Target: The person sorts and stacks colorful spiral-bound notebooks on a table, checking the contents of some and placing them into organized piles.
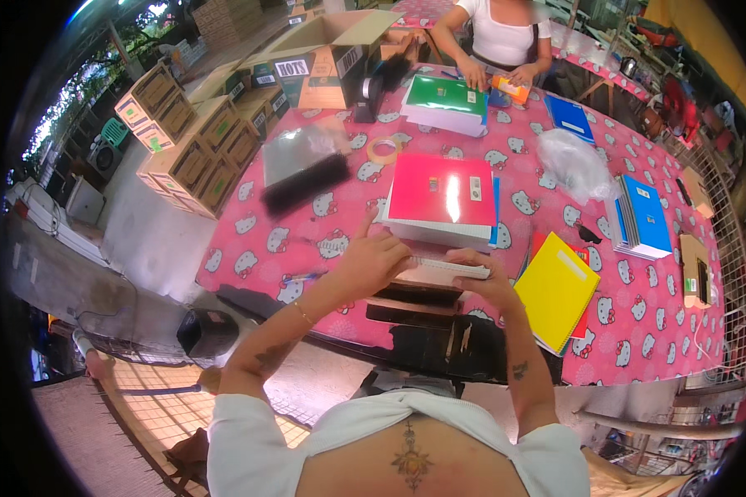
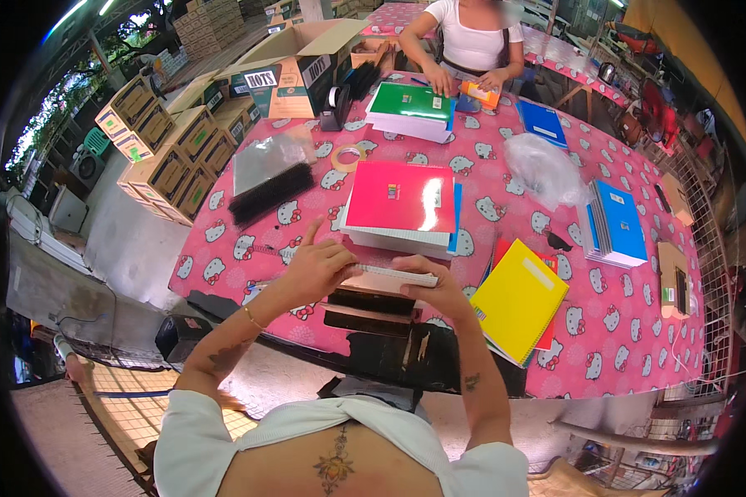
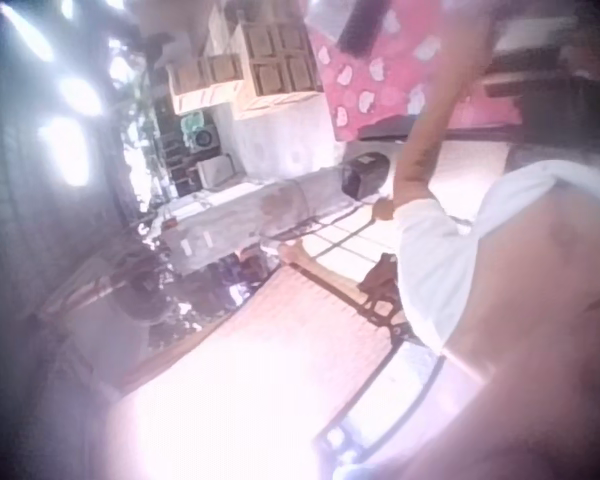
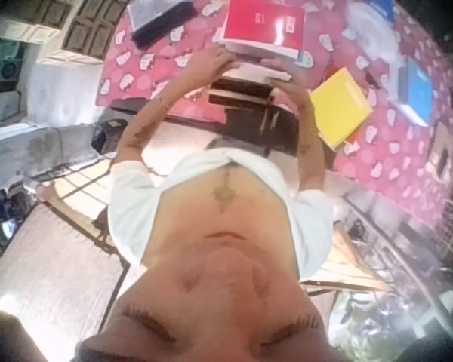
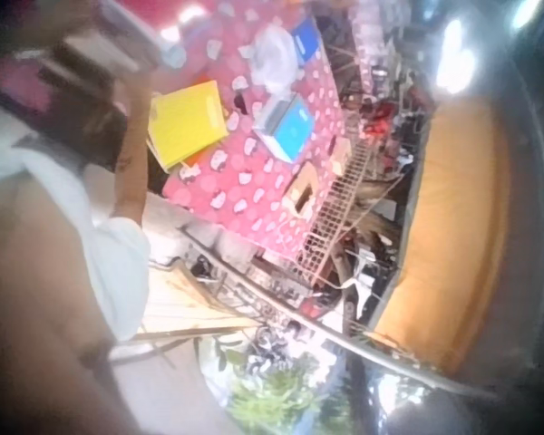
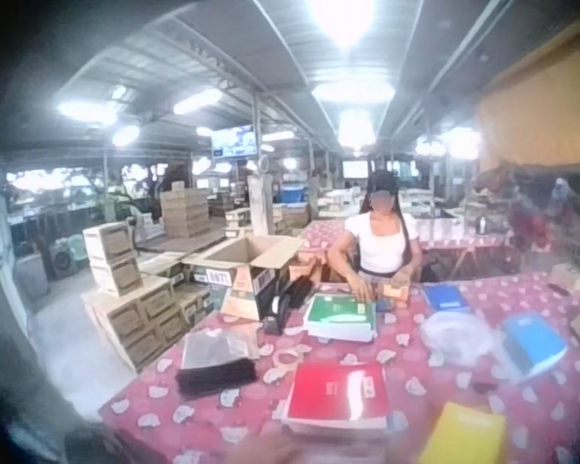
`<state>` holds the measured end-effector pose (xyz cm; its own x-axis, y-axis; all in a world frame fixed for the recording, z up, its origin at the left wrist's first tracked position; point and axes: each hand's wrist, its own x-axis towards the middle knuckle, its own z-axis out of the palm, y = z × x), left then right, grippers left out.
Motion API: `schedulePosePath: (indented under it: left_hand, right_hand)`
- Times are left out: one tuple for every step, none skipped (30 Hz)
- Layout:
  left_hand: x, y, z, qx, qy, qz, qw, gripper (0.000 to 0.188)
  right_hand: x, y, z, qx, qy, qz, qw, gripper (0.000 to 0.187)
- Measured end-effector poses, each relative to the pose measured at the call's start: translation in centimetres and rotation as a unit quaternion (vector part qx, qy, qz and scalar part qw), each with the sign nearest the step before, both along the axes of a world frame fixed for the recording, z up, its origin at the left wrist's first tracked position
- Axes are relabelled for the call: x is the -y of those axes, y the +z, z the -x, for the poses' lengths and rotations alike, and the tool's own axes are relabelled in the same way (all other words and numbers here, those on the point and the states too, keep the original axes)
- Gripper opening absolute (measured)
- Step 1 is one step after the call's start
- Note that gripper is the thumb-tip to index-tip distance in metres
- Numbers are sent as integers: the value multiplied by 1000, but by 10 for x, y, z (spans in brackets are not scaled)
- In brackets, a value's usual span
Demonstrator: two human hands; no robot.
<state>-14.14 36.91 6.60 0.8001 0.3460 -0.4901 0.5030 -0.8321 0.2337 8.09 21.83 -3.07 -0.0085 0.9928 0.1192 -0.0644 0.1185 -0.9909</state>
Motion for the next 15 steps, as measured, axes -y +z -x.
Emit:
schedulePosePath:
  left_hand:
    - [1, -2, -1, 47, -10, -40, 998, 92]
    - [8, -15, -1, 69, -15, -59, 996, 92]
    - [15, -29, 0, 90, -19, -77, 993, 93]
    - [33, -66, 6, 216, 13, -166, 962, 94]
    - [50, -96, 8, 340, 39, -251, 906, 95]
    - [68, -112, 12, 331, 44, -233, 913, 97]
    - [68, -109, 10, 331, 41, -232, 914, 97]
    - [67, -101, 7, 315, 66, -250, 913, 97]
    - [65, -92, 3, 298, 91, -266, 912, 98]
    - [46, -70, -6, 294, 86, -347, 886, 101]
    - [48, -77, -5, 291, 85, -345, 888, 101]
    - [48, -87, -6, 315, 73, -316, 892, 99]
    - [50, -97, -4, 340, 60, -286, 894, 97]
    - [73, -113, 3, 285, 41, -264, 921, 97]
    - [78, -103, -1, 287, 39, -267, 919, 97]
  right_hand:
    - [-1, -5, -2, 3, -2, -2, 1000, 58]
    - [-2, -11, -2, -19, -7, 28, 999, 55]
    - [-2, -16, 1, -44, -12, 59, 997, 51]
    - [-1, -16, 9, -47, -5, 61, 997, 51]
    - [-1, -12, 15, -78, -39, 28, 996, 49]
    - [-2, -9, 18, -109, -74, -7, 991, 46]
    - [-2, -8, 20, -109, -78, -8, 991, 46]
    - [-2, -8, 21, -94, -94, -10, 991, 43]
    - [-2, -8, 20, -78, -111, -10, 991, 40]
    - [-1, -11, 17, -79, -113, -8, 990, 40]
    - [-2, -16, 15, -47, -99, 7, 994, 39]
    - [-3, -14, 14, -10, -79, 19, 997, 38]
    - [-2, -15, 17, -10, -75, 18, 997, 38]
    - [0, -14, 16, 21, -90, 14, 996, 38]
    - [1, -14, 17, 50, -104, 8, 993, 37]
